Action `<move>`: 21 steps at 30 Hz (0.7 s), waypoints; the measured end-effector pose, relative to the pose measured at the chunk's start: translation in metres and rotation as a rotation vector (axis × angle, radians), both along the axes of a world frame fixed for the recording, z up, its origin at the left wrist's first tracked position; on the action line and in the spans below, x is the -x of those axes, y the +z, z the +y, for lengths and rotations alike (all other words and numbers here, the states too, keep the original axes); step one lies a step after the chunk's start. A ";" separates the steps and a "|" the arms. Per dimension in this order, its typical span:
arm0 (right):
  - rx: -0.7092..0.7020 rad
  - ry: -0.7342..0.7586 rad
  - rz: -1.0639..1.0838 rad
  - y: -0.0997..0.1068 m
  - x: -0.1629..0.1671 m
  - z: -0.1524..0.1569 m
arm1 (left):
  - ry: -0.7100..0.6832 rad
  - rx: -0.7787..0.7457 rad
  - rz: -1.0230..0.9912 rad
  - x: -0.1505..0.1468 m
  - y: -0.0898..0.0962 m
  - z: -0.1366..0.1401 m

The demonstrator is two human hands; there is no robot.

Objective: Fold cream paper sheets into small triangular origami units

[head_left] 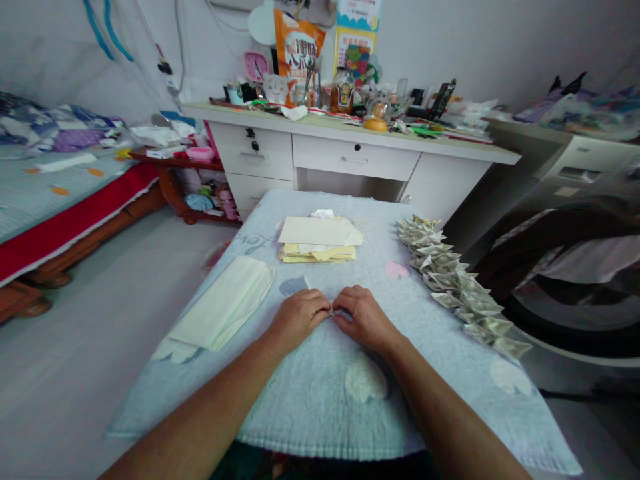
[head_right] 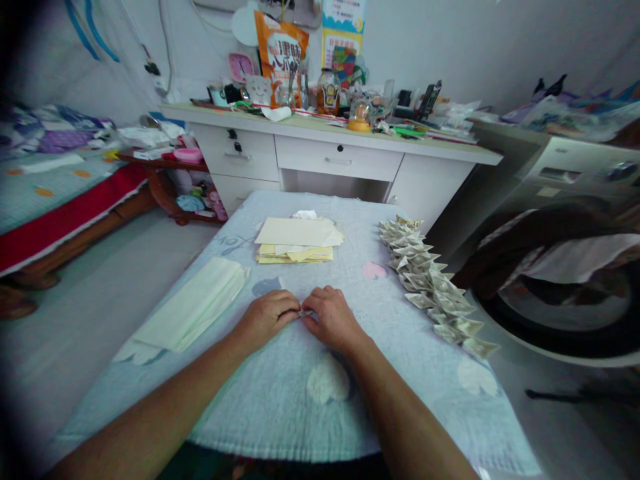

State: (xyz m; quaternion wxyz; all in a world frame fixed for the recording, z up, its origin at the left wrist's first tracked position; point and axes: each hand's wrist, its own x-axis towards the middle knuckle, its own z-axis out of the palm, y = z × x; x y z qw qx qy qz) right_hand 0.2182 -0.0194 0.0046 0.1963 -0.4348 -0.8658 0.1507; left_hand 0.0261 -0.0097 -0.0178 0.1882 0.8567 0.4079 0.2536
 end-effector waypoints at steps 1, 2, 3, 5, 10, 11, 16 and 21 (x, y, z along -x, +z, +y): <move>-0.006 0.005 -0.007 0.000 0.000 0.000 | 0.003 0.002 0.002 0.000 0.000 0.000; -0.013 0.011 -0.013 0.000 0.001 0.000 | 0.006 0.002 0.003 0.000 0.000 -0.001; -0.021 0.016 -0.020 0.000 0.001 0.000 | 0.010 0.001 0.004 0.000 0.000 -0.001; -0.038 0.024 -0.036 -0.001 0.001 0.000 | 0.016 -0.003 0.006 0.000 0.000 -0.001; -0.063 0.030 -0.042 -0.002 0.002 0.000 | 0.041 -0.005 0.040 -0.001 0.001 -0.002; -0.065 0.032 -0.041 -0.003 0.002 0.001 | 0.046 -0.004 0.051 -0.002 0.002 -0.002; -0.049 0.033 -0.015 -0.008 0.003 0.005 | 0.059 0.004 0.100 -0.005 0.007 -0.001; 0.032 -0.012 0.116 -0.010 0.000 0.005 | 0.058 0.003 0.081 -0.005 0.007 0.000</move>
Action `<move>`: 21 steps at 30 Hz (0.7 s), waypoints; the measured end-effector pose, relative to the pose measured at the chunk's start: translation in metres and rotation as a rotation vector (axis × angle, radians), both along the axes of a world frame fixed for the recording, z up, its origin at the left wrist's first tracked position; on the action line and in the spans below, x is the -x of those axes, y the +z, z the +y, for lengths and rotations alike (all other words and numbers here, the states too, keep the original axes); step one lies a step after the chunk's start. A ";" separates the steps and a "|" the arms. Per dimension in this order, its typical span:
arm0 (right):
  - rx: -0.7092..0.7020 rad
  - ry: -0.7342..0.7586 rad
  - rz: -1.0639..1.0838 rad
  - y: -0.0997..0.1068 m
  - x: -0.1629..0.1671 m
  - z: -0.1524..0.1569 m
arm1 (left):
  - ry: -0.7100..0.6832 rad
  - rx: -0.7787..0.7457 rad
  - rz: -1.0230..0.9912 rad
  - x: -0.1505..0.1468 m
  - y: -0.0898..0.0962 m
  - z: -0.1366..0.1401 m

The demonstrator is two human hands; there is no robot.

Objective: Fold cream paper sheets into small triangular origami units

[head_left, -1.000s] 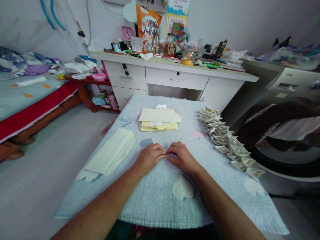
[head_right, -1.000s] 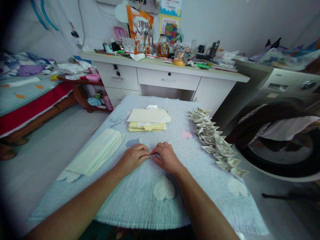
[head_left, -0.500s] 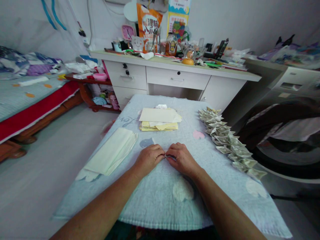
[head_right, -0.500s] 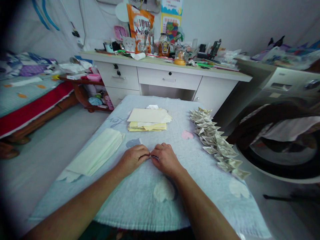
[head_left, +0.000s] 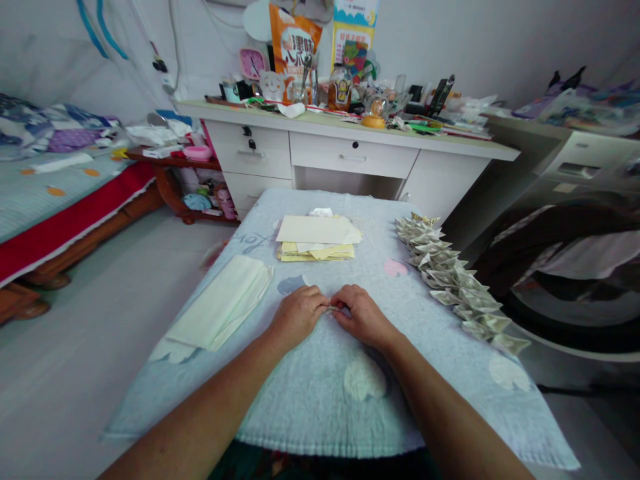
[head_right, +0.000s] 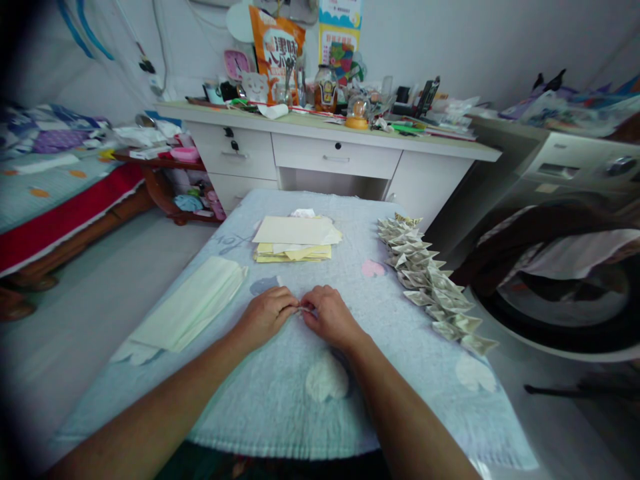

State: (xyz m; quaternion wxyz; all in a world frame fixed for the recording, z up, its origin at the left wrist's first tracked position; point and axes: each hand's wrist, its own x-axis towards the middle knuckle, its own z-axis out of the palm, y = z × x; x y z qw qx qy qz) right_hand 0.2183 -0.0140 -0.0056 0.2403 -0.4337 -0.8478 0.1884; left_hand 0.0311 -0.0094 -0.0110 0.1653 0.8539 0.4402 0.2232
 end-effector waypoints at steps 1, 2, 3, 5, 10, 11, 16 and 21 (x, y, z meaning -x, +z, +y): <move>0.015 -0.015 0.024 0.000 -0.001 0.000 | 0.000 0.003 -0.009 0.000 -0.001 0.000; 0.026 -0.028 0.039 0.001 -0.003 0.000 | 0.000 0.006 -0.019 0.001 -0.002 0.000; 0.033 -0.036 0.047 0.001 -0.004 0.000 | 0.000 0.009 -0.029 0.001 -0.002 0.000; 0.039 -0.040 0.044 0.001 -0.006 0.000 | 0.001 0.014 -0.045 0.001 -0.003 0.000; 0.040 -0.014 0.040 0.002 -0.005 0.002 | 0.021 0.043 -0.070 0.001 0.000 -0.002; 0.037 -0.011 0.037 0.002 -0.005 0.002 | 0.023 0.047 -0.079 0.001 0.001 -0.002; 0.017 -0.007 -0.003 0.003 -0.002 0.003 | 0.050 0.061 -0.124 0.001 -0.001 -0.004; 0.016 -0.025 -0.033 0.004 -0.001 0.001 | 0.036 0.050 -0.114 0.001 -0.002 -0.002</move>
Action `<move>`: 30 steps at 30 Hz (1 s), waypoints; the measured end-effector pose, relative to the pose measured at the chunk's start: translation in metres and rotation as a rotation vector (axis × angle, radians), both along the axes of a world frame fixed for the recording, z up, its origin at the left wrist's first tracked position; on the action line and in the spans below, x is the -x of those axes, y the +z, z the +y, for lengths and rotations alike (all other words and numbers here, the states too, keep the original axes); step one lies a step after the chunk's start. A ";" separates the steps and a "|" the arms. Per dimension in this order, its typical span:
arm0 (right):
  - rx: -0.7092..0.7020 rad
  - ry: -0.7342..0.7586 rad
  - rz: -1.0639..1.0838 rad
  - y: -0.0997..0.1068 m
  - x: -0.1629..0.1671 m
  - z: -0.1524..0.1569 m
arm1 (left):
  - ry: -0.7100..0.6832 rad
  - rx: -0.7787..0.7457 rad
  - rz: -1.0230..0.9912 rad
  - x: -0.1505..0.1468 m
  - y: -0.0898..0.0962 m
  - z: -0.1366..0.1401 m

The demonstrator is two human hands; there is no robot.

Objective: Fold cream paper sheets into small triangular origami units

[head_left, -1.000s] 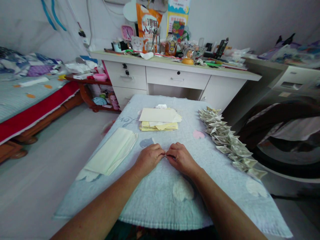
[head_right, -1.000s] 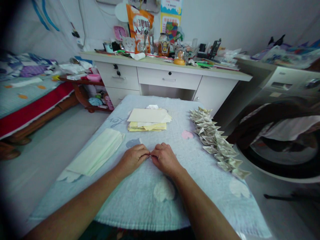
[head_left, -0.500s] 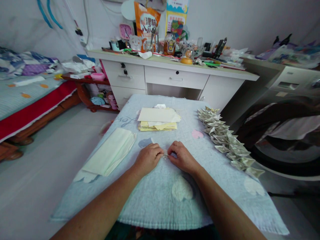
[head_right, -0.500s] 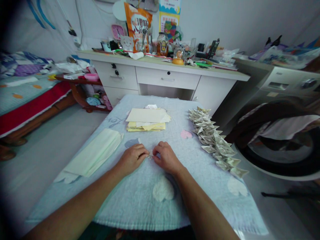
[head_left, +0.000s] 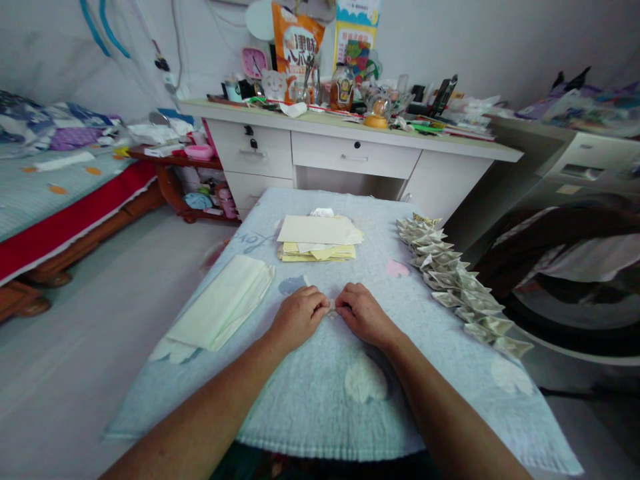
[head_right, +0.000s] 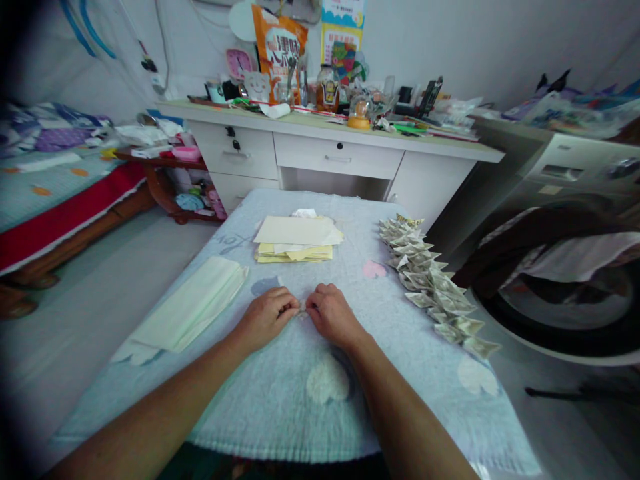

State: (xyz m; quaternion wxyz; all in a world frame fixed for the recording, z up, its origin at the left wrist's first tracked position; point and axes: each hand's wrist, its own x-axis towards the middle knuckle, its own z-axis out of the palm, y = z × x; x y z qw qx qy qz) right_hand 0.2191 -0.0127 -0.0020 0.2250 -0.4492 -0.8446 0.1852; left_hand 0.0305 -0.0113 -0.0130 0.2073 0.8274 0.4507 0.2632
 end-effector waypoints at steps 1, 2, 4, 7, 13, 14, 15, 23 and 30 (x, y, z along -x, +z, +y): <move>-0.002 -0.004 -0.002 0.000 0.000 0.000 | -0.005 -0.002 0.007 0.000 0.000 0.000; -0.004 -0.008 -0.002 -0.001 0.001 -0.001 | -0.008 -0.002 0.015 -0.001 0.001 0.000; -0.004 -0.021 -0.002 -0.002 0.002 -0.001 | -0.014 -0.002 0.028 -0.001 0.001 0.000; 0.014 -0.055 -0.006 -0.003 0.004 -0.001 | -0.013 -0.003 0.041 -0.002 0.002 0.000; 0.046 -0.104 -0.049 -0.002 0.009 0.001 | 0.008 -0.005 0.055 0.000 0.003 0.000; 0.050 -0.113 -0.060 -0.002 0.010 0.001 | 0.011 -0.003 0.057 0.001 0.003 0.001; 0.053 -0.122 -0.071 -0.002 0.011 0.001 | 0.012 0.000 0.059 0.001 0.004 0.001; 0.050 -0.193 -0.152 0.001 0.016 0.000 | 0.062 0.040 0.092 -0.002 0.004 0.008; 0.043 -0.262 -0.190 -0.001 0.020 0.001 | 0.133 0.042 0.131 -0.003 0.005 0.009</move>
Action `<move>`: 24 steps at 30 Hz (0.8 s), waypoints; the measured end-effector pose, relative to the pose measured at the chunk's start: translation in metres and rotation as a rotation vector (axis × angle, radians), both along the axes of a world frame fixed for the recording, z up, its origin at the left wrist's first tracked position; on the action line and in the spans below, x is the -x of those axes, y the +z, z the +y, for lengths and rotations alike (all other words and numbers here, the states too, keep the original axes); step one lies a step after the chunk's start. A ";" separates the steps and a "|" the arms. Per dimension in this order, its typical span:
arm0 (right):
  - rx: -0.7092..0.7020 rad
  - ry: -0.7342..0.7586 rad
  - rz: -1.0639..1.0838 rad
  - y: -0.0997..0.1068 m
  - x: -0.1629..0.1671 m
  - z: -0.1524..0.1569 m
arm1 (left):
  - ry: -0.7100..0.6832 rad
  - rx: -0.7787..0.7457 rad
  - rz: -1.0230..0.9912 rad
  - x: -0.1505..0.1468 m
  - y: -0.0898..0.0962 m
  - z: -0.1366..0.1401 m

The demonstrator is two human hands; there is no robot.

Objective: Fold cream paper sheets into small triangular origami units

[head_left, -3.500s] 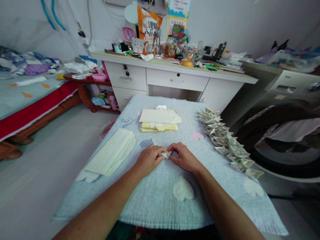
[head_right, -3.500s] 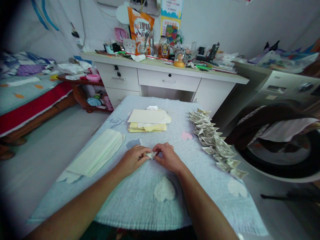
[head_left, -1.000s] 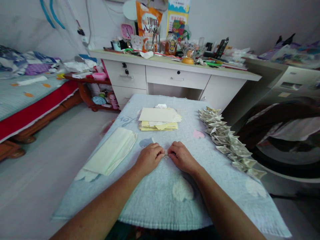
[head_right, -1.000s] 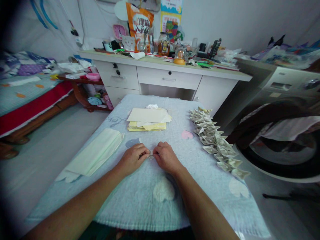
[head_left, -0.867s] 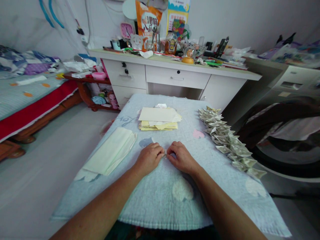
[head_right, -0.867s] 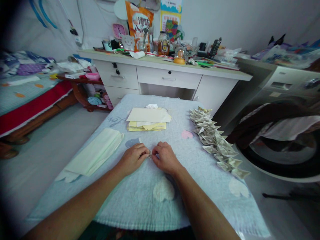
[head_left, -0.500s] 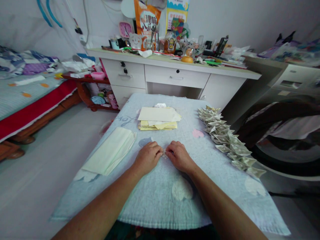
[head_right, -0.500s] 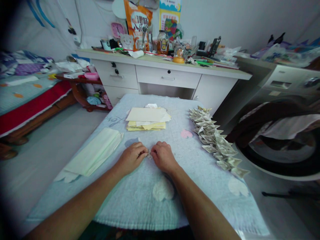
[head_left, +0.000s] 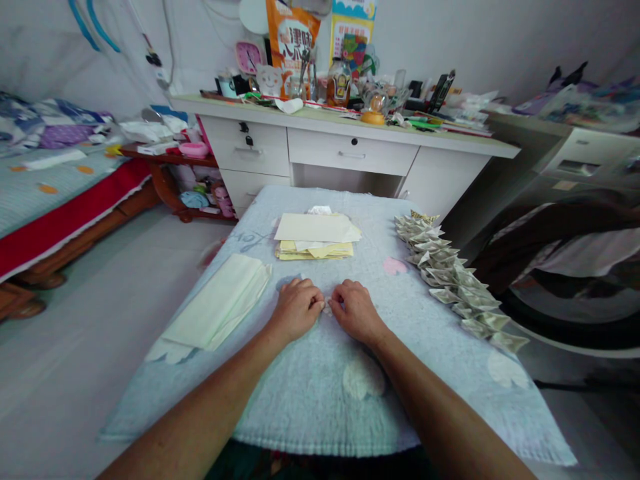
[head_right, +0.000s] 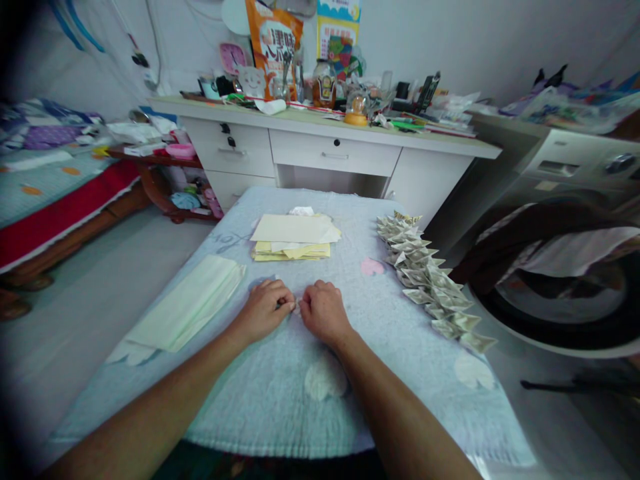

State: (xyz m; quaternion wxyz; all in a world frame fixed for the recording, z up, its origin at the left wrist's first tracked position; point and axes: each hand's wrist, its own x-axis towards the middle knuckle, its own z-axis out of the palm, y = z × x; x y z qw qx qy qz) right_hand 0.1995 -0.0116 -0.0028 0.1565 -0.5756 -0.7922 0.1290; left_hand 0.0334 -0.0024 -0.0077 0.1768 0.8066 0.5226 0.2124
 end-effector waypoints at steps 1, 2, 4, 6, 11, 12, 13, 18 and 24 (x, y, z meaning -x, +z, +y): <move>0.001 -0.002 -0.003 0.000 0.000 0.000 | 0.004 -0.002 0.010 -0.001 0.000 0.000; 0.005 -0.006 -0.008 -0.001 0.000 0.001 | 0.008 -0.004 0.020 -0.001 0.000 0.000; 0.013 -0.012 -0.015 -0.002 0.000 0.001 | 0.023 -0.007 0.039 -0.003 0.000 -0.001; 0.014 -0.018 -0.016 -0.002 0.000 0.002 | 0.051 -0.005 0.051 -0.004 0.000 -0.002; 0.015 -0.015 -0.012 -0.002 -0.001 0.003 | 0.086 0.005 0.021 0.001 0.000 -0.002; 0.013 -0.012 -0.012 -0.002 -0.001 0.003 | 0.078 -0.002 -0.002 0.003 0.001 -0.002; 0.009 -0.009 -0.012 -0.002 -0.001 0.003 | 0.075 -0.013 -0.026 0.005 0.001 -0.001; -0.013 -0.005 -0.034 -0.002 -0.001 0.004 | 0.103 -0.048 -0.014 0.009 0.000 0.000; -0.025 0.002 -0.051 -0.003 -0.001 0.004 | 0.075 -0.069 0.114 0.000 -0.002 -0.005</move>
